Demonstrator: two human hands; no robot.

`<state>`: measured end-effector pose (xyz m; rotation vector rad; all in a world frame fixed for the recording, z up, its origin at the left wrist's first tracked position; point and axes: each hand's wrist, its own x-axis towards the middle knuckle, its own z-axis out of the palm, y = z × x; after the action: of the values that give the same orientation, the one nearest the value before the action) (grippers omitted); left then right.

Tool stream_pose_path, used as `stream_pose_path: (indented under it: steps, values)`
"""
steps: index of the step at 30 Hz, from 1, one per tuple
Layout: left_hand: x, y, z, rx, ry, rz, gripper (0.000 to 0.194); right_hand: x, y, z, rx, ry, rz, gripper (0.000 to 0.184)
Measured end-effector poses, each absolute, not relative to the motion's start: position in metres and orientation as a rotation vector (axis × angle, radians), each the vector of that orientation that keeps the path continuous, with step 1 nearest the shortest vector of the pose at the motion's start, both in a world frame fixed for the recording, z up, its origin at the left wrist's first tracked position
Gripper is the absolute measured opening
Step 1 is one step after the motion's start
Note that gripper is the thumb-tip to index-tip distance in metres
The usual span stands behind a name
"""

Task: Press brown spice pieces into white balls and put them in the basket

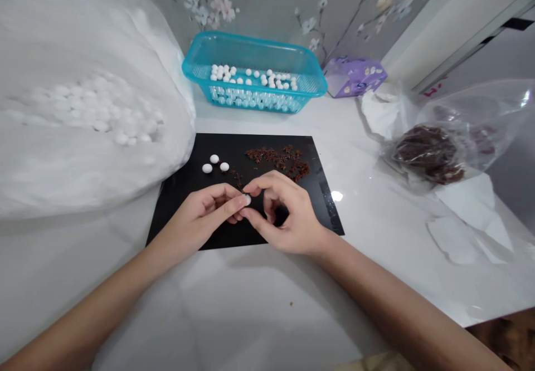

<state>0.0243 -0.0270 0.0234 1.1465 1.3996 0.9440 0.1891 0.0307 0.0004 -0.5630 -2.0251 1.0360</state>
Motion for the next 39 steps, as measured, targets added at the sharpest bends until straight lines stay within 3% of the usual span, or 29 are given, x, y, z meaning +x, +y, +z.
stream_pose_path:
  steps: [39]
  values:
    - [0.0178, -0.0275, 0.0175, 1.162, 1.362, 0.946, 0.02, 0.1844, 0.0313, -0.0061, -0.534, -1.993, 0.867, 0.009]
